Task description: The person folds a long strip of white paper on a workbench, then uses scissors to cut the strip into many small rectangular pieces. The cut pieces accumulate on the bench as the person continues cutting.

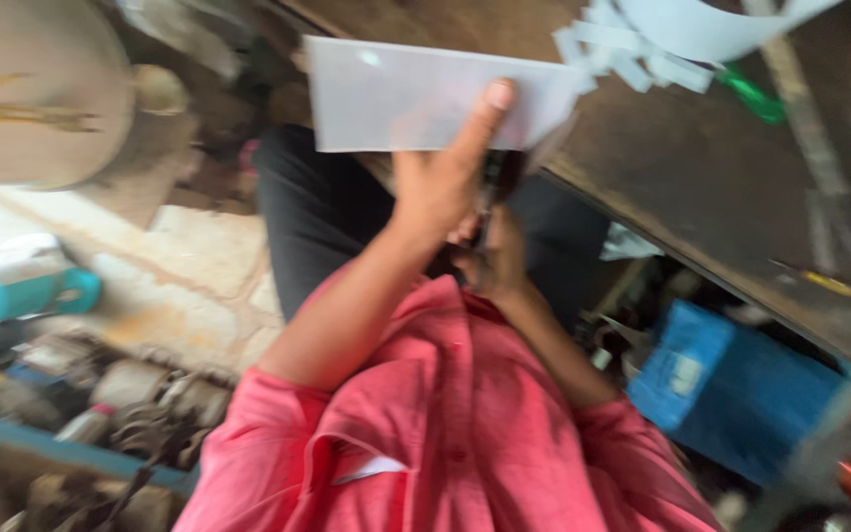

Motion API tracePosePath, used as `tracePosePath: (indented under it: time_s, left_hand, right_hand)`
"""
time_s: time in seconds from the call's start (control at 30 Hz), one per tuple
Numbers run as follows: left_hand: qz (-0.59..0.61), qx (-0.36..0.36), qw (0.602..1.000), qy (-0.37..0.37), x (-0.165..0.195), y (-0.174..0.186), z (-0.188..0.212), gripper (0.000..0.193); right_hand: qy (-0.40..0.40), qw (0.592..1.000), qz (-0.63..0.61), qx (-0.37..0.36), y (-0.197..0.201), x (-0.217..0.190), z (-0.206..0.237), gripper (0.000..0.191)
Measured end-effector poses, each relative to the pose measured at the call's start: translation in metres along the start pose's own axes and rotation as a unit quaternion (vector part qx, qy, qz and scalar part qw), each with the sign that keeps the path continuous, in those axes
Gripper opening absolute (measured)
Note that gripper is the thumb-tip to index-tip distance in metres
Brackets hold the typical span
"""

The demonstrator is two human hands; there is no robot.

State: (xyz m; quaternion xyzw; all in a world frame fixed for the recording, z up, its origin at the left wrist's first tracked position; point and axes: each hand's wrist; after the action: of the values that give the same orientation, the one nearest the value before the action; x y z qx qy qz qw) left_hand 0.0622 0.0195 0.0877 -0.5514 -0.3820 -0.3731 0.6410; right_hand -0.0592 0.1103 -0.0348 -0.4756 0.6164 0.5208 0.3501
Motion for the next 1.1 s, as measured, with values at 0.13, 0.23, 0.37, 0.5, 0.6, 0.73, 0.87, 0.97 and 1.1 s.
tracePosePath:
  time_s: [0.13,0.23,0.37,0.5,0.6,0.73,0.87,0.97,1.1]
  left_hand:
    - [-0.002,-0.001,0.999,0.033,0.004,0.001,0.005,0.031]
    - [0.002,-0.023,0.999,-0.035,-0.003,-0.002,0.003,0.03]
    - [0.013,-0.042,0.997,-0.065,-0.012,-0.001,0.001,0.028]
    - [-0.009,-0.036,0.997,-0.065,-0.014,0.001,0.0,0.026]
    - [-0.011,-0.039,0.996,-0.077,-0.013,0.001,0.0,0.027]
    - [-0.015,-0.048,0.995,-0.085,-0.011,0.001,0.002,0.027]
    - [-0.018,-0.059,0.995,-0.072,-0.007,0.001,0.003,0.027]
    - [-0.036,-0.072,0.993,-0.087,-0.006,0.002,0.007,0.026]
    - [-0.054,-0.092,0.992,-0.071,-0.011,-0.001,0.02,0.025]
  right_hand:
    - [0.003,1.0,0.008,0.0,-0.001,0.004,0.002,0.077]
    - [-0.002,1.0,-0.001,0.005,0.002,0.003,0.004,0.073]
    - [-0.014,0.999,-0.037,0.012,0.002,-0.002,0.004,0.071]
    - [-0.018,0.998,-0.05,0.028,0.0,-0.008,0.002,0.07]
    - [-0.001,0.999,-0.016,0.028,0.002,-0.01,0.002,0.068]
    - [0.023,0.999,-0.016,0.036,0.001,-0.01,0.001,0.063]
    - [-0.008,0.999,-0.009,0.033,0.0,-0.011,0.001,0.064]
    - [0.008,0.999,0.001,0.031,0.002,-0.007,0.003,0.069]
    - [0.047,0.993,0.076,0.071,0.007,0.002,0.005,0.081]
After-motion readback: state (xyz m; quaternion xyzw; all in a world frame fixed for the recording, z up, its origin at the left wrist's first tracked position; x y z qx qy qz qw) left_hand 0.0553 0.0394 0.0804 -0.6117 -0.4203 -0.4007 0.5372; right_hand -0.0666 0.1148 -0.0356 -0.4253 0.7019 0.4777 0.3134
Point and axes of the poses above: each hand's wrist, its own z-axis away from the middle knuckle, its own y-axis out of the back of the hand, x = y × z, and after that the axes turned 2 degrees about -y, right-handed
